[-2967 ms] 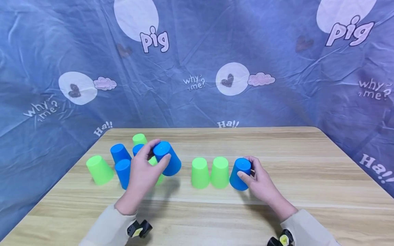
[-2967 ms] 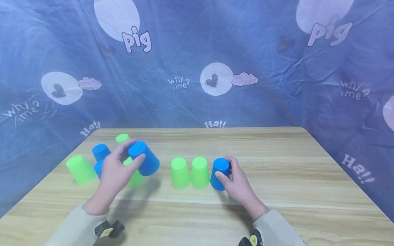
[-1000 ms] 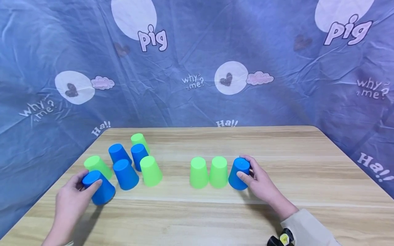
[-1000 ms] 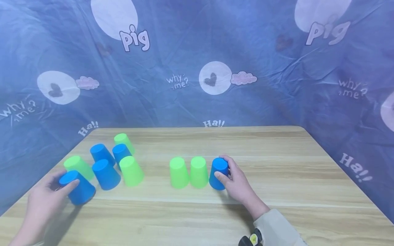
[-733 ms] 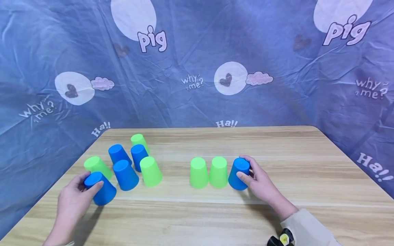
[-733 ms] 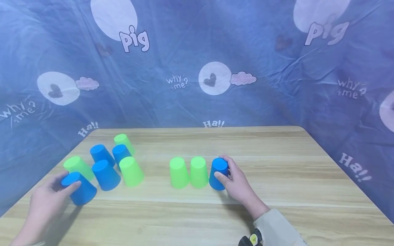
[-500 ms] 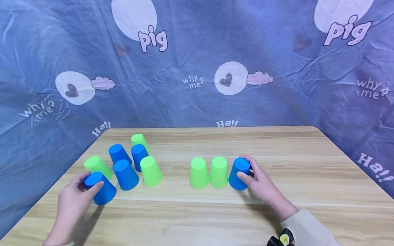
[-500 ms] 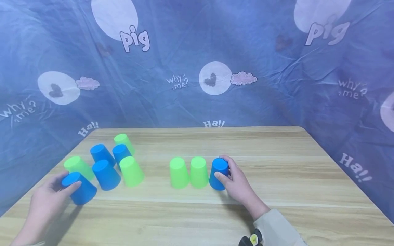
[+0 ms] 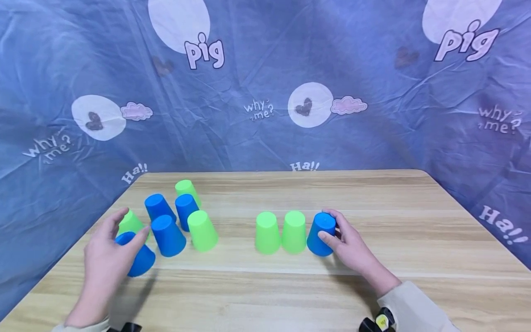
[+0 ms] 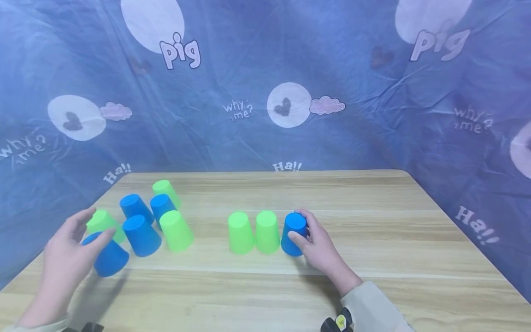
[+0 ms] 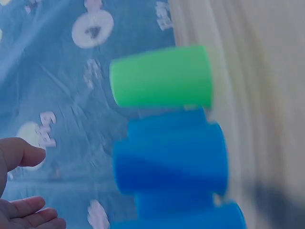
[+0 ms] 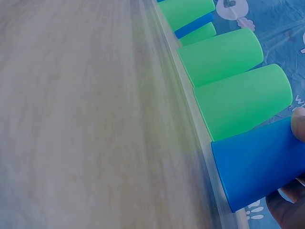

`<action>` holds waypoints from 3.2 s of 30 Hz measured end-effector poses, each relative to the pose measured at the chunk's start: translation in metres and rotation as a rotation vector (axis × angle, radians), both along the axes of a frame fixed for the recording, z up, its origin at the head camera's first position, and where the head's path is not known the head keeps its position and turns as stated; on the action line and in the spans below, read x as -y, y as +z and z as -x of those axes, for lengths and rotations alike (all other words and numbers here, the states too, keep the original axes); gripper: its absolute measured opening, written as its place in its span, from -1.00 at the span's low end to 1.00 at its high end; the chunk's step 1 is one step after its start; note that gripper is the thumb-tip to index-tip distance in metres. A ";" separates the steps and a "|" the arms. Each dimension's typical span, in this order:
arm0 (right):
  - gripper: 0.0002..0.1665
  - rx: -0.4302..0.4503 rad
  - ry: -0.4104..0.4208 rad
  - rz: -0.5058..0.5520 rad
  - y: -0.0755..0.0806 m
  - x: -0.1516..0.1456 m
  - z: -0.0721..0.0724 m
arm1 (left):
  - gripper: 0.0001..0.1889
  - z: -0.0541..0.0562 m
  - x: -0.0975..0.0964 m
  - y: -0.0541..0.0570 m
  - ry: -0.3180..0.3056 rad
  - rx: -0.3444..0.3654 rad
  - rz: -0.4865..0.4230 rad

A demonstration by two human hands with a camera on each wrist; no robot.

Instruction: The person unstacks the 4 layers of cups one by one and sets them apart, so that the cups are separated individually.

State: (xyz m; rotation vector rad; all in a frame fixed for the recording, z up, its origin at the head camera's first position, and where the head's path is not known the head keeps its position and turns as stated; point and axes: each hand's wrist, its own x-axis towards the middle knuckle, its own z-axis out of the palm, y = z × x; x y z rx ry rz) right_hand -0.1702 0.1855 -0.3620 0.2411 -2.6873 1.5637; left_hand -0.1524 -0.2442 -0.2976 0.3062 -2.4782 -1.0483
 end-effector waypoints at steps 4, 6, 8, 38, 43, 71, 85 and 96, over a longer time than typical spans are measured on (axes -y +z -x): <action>-0.28 -0.002 0.003 -0.003 0.000 0.000 0.000 | -0.35 0.001 -0.023 0.009 -0.084 -0.065 -0.039; -0.29 -0.007 0.001 -0.003 0.000 0.000 0.001 | -0.37 0.003 -0.033 0.011 -0.141 -0.084 -0.076; -0.30 -0.020 0.000 0.001 0.000 0.000 0.001 | -0.40 0.006 -0.044 0.011 -0.199 -0.093 -0.099; -0.30 -0.014 -0.002 0.003 0.000 0.000 0.002 | -0.28 0.022 -0.187 -0.045 -0.588 -0.053 -0.735; -0.29 -0.024 0.006 0.009 -0.001 0.000 0.002 | -0.19 0.023 -0.197 -0.051 -0.582 0.039 -0.771; -0.27 -0.009 0.006 0.000 0.000 0.000 0.002 | -0.26 0.030 -0.212 -0.070 -0.429 0.133 -0.719; -0.27 -0.012 0.010 0.008 0.000 -0.001 0.002 | -0.36 0.033 -0.212 -0.073 -0.421 0.134 -0.678; -0.28 -0.017 0.012 0.016 0.000 -0.001 0.003 | -0.39 0.028 -0.204 -0.066 -0.415 0.094 -0.628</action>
